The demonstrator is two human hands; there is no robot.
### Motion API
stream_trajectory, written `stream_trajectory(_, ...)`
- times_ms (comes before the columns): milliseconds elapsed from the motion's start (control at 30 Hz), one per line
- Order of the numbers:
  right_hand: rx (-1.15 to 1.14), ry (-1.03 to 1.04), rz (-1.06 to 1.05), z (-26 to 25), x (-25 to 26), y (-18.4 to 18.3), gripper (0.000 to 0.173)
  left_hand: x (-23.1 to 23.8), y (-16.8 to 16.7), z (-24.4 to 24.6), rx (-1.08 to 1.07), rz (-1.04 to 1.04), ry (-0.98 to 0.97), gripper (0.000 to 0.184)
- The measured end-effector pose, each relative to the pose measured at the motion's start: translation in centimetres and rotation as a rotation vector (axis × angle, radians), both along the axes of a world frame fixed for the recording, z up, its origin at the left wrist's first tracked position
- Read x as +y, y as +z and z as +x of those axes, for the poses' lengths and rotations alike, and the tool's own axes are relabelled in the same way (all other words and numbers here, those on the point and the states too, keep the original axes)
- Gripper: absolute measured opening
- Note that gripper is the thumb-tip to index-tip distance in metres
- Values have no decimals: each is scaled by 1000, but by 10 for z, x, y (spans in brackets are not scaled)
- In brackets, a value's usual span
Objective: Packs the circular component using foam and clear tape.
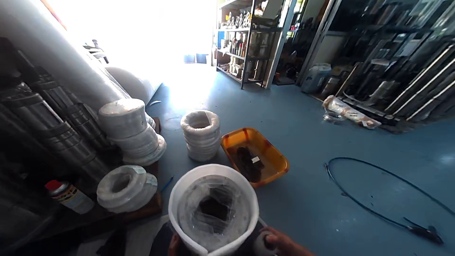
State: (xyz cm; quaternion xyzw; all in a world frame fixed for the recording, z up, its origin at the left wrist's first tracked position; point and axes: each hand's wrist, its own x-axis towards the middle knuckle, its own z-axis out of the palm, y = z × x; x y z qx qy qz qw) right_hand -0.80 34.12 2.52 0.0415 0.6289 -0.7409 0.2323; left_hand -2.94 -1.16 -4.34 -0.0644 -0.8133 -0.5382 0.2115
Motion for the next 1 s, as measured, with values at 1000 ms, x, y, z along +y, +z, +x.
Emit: stream_trajectory(1000, -106, -141, 178, 34, -196, 31, 83, -6, 13, 5, -7, -40, -62, 97)
